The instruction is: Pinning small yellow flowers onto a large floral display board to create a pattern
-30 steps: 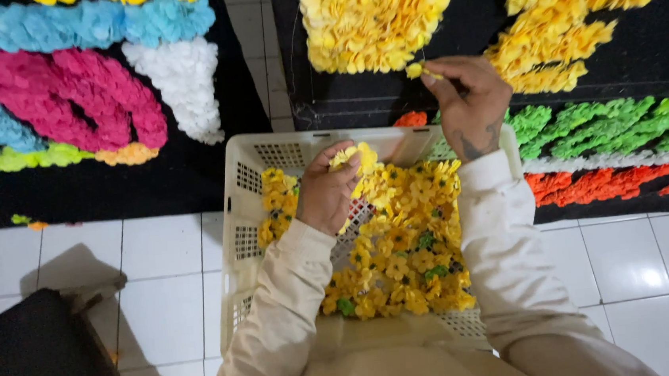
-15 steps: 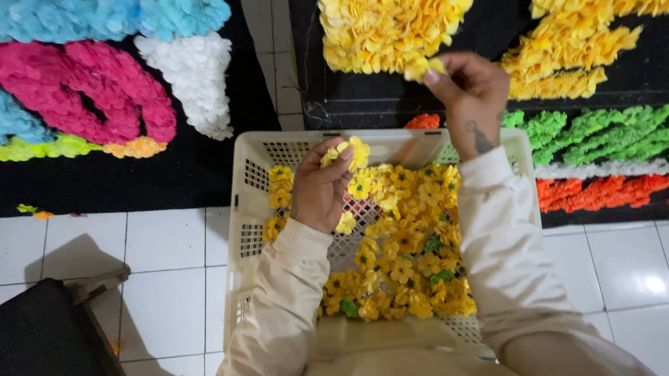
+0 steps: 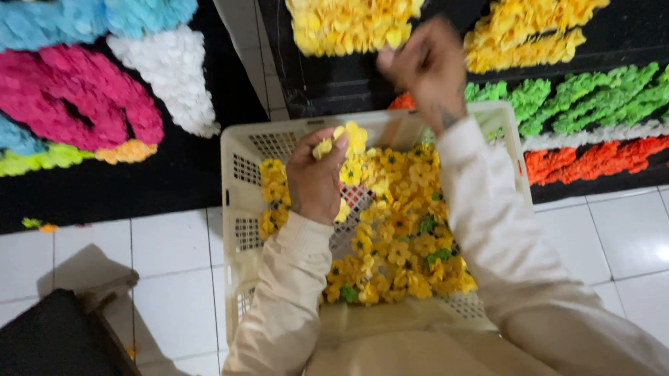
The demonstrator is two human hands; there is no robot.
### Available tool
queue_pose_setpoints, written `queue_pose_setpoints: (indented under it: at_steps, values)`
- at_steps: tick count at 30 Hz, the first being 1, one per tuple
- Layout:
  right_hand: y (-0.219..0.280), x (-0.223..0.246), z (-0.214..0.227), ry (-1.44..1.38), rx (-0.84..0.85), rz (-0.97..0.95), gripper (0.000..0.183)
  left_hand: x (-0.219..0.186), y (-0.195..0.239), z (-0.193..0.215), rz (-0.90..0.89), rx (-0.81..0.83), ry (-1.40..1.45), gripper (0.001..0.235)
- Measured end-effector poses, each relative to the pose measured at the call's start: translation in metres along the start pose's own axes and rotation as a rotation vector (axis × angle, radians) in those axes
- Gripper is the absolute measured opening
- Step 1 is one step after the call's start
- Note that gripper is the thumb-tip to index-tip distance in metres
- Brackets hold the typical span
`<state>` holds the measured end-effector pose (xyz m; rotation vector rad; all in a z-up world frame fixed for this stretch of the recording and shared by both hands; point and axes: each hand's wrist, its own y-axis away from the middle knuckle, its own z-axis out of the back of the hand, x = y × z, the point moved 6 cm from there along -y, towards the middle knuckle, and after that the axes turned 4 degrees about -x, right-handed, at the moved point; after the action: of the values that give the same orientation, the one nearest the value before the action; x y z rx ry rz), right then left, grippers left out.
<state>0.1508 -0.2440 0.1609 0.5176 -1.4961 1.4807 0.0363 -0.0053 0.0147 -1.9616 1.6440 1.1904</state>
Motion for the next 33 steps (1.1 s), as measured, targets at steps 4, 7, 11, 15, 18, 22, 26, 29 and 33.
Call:
queue_pose_setpoints:
  at_steps: [4,7,11,15,18,22,26,29,33]
  values:
    - [0.063,0.005,-0.037,-0.099,0.628,-0.229,0.021,-0.030,0.002,-0.016,-0.102,-0.038,-0.274,0.021]
    - [0.076,-0.013,-0.025,-0.060,0.521,-0.242,0.020,-0.013,0.000,-0.001,-0.034,0.070,-0.154,0.043]
    - [0.023,0.027,0.021,0.022,0.282,0.078,0.024,-0.032,0.006,0.005,0.090,0.008,-0.056,0.038]
    - [0.000,0.026,0.037,0.247,0.156,0.408,0.026,-0.043,0.007,-0.003,0.000,0.038,-0.185,0.042]
    - [-0.010,0.019,0.039,0.292,0.092,0.366,0.026,-0.043,0.007,-0.008,-0.041,0.055,-0.321,0.048]
    - [-0.027,0.002,0.021,0.110,0.163,0.107,0.020,-0.043,0.006,-0.009,0.012,0.033,-0.284,0.043]
    - [-0.031,-0.007,0.015,0.104,0.078,0.099,0.015,-0.041,0.004,-0.002,0.022,0.008,-0.257,0.032]
    - [-0.026,-0.020,0.025,0.038,0.088,-0.002,0.011,-0.040,-0.005,0.004,0.021,-0.026,-0.273,0.041]
    - [-0.030,-0.017,0.020,0.109,0.114,-0.017,0.010,-0.037,-0.006,0.008,0.045,-0.061,-0.265,0.038]
